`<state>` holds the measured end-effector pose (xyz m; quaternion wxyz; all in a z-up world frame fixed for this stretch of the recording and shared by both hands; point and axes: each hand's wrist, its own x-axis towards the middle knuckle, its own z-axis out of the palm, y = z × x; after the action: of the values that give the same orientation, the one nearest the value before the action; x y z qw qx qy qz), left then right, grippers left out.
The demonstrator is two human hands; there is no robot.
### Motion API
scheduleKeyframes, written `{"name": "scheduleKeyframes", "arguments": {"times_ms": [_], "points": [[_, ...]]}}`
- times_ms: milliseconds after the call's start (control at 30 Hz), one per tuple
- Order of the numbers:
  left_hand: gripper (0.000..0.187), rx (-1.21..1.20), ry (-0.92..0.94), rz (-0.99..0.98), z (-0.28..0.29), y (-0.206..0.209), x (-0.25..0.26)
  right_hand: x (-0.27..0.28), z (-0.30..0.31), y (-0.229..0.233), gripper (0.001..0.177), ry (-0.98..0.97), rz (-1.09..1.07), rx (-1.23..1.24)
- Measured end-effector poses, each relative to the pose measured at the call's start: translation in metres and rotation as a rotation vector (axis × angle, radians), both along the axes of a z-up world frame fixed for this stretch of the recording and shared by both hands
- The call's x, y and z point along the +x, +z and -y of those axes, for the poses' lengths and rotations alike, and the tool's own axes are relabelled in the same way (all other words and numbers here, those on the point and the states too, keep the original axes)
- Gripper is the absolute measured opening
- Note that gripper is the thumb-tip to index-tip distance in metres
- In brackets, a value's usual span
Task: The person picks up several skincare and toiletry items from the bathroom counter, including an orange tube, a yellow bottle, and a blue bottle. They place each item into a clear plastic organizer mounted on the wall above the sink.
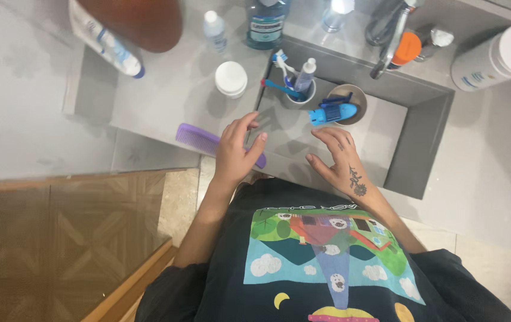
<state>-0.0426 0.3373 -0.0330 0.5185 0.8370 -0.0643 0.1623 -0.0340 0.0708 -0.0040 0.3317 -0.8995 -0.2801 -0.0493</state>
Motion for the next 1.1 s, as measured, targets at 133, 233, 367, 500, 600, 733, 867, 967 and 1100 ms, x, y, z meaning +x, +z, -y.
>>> {"name": "scheduleKeyframes", "arguments": {"times_ms": [133, 233, 367, 500, 600, 733, 867, 967, 1100], "points": [[0.045, 0.017, -0.054, -0.032, 0.011, -0.001, 0.01, -0.004, 0.012, -0.003, 0.055, -0.055, -0.006, -0.007], [0.044, 0.018, -0.112, -0.056, 0.022, -0.001, 0.015, -0.009, 0.023, -0.006, 0.059, -0.109, 0.0, -0.017], [0.05, 0.006, -0.219, -0.025, 0.042, -0.006, 0.028, -0.018, 0.044, -0.011, 0.075, -0.204, 0.011, 0.008], [0.064, 0.017, -0.314, 0.022, 0.063, -0.011, 0.04, -0.031, 0.063, -0.016, 0.093, -0.313, -0.018, 0.024], [0.069, 0.051, -0.364, 0.008, 0.074, -0.012, 0.046, -0.037, 0.073, -0.02, 0.096, -0.351, 0.015, 0.045], [0.066, 0.054, -0.413, 0.03, 0.084, -0.014, 0.052, -0.037, 0.082, -0.025, 0.095, -0.407, 0.017, 0.055], [0.061, 0.063, -0.446, 0.009, 0.09, -0.016, 0.055, -0.032, 0.087, -0.027, 0.093, -0.435, -0.003, 0.064], [0.056, 0.067, -0.468, -0.023, 0.093, -0.015, 0.056, -0.028, 0.089, -0.027, 0.092, -0.432, -0.015, 0.062], [0.051, 0.043, -0.438, -0.051, 0.091, -0.011, 0.054, -0.021, 0.088, -0.03, 0.09, -0.397, -0.052, 0.074]]}}
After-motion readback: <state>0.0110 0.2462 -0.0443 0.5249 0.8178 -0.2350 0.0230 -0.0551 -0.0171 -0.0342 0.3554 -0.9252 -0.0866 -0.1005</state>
